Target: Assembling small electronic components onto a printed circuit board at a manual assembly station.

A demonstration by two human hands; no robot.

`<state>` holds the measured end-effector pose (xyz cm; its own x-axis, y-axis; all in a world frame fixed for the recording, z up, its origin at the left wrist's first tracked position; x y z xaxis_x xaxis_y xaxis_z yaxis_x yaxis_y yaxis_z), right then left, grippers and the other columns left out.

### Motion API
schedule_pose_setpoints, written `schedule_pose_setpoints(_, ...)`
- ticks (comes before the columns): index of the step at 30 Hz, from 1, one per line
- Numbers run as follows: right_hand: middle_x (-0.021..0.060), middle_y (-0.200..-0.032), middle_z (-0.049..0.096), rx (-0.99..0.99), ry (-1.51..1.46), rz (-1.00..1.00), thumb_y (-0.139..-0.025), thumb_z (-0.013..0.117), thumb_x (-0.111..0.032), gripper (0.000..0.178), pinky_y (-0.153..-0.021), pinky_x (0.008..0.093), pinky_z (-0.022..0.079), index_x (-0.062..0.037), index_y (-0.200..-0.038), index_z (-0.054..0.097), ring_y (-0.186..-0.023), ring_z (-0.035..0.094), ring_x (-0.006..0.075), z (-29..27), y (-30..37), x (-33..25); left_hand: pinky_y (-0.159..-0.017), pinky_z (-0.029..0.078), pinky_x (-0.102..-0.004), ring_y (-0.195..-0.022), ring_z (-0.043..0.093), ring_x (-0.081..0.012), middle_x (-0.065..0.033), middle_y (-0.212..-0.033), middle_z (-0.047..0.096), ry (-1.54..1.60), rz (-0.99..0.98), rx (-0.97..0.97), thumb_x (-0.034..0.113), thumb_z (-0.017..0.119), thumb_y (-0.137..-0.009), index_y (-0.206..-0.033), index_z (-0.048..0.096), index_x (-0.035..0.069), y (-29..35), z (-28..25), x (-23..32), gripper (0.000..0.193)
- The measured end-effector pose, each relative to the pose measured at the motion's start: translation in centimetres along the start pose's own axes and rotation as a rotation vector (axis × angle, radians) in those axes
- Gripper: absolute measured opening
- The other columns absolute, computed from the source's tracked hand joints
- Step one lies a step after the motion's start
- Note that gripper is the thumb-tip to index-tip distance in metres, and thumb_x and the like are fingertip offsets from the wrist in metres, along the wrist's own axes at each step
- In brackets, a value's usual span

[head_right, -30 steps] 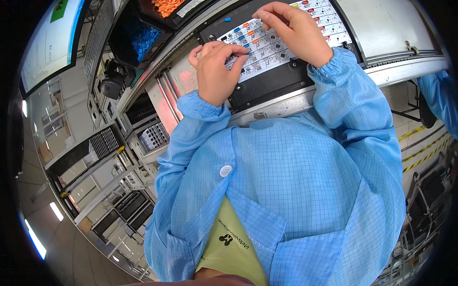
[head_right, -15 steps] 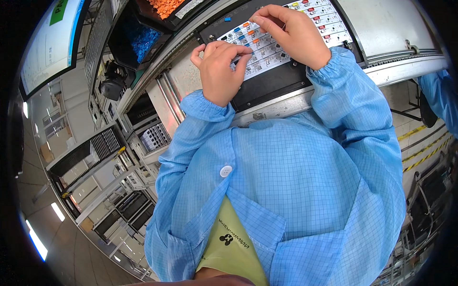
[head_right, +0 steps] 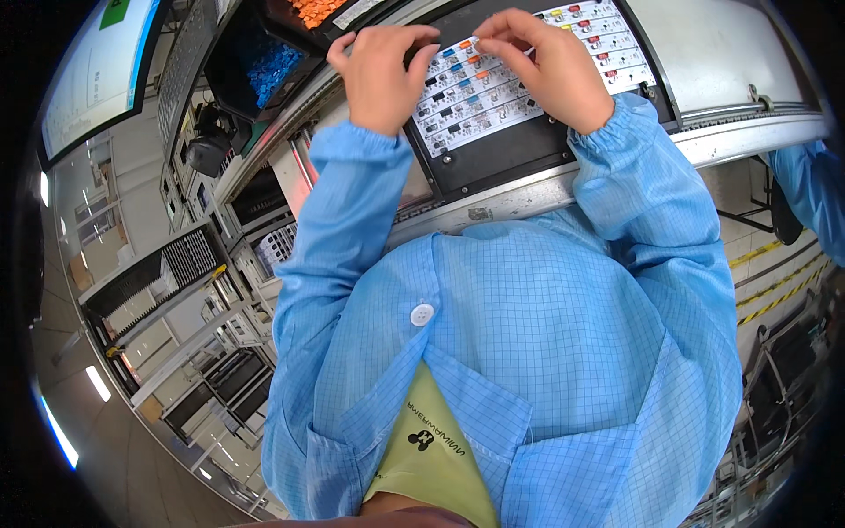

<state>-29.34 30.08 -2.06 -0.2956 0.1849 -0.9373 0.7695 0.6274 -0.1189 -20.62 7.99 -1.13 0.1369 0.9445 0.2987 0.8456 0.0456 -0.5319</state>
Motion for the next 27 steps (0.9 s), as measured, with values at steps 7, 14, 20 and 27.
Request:
schedule_pose_setpoints(7,0.0061,-0.098,0.075,-0.029,0.443,-0.402,-0.09,0.08,-0.01,0.013,-0.081,0.0367,0.055,-0.0068,-0.102,0.078,-0.092,0.067,0.0254,-0.7,1.6,-1.6,-0.103,0.03,-0.0494,-0.106,0.063,-0.0202,0.0046,-0.097,0.074,-0.162,0.003,-0.101,0.026,0.081,-0.09,-0.099,0.079,0.021,-1.0,2.1,-2.0,0.01)
schedule_pose_setpoints(14,0.0042,-0.093,0.076,-0.063,0.531,-0.387,-0.086,0.082,-0.011,0.011,-0.084,0.0385,0.054,-0.0083,-0.096,0.078,-0.09,0.068,0.0258,-0.6,2.1,-1.2,-0.106,0.03,-0.046,-0.101,0.066,-0.02,0.0019,-0.095,0.073,0.038,-0.083,-0.031,0.023,0.075,-0.096,-0.1,0.077,0.017,0.0,0.4,0.0,0.008)
schedule_pose_setpoints(20,0.0015,-0.093,0.076,-0.045,0.639,-0.46,-0.084,0.082,-0.013,0.01,-0.082,0.0378,0.051,-0.0111,-0.093,0.078,-0.09,0.068,0.0236,-0.1,2.0,-0.8,-0.106,0.031,-0.0438,-0.096,0.066,-0.0188,0.001,-0.091,0.074,0.183,-0.162,-0.064,0.022,0.072,-0.098,-0.101,0.076,0.016,1.7,-0.7,1.0,0.008)
schedule_pose_setpoints(27,0.0009,-0.093,0.076,-0.022,0.66,-0.476,-0.083,0.082,-0.013,0.01,-0.082,0.0371,0.051,-0.0117,-0.093,0.078,-0.09,0.069,0.0223,-0.2,2.2,-0.8,-0.088,0.043,-0.0381,-0.079,0.066,-0.0214,-0.0017,-0.09,0.072,0.327,-0.185,-0.07,0.017,0.072,-0.098,-0.103,0.075,0.013,2.6,-1.5,1.5,0.007)
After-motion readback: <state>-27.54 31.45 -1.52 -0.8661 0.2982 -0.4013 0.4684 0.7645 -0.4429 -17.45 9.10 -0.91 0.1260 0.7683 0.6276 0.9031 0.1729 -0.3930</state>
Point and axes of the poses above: each hand's wrist, its own y-axis away from the middle knuckle, its own z-axis out of the palm, x = y × z, the point moved 1 cm from there along -y, towards the middle knuckle
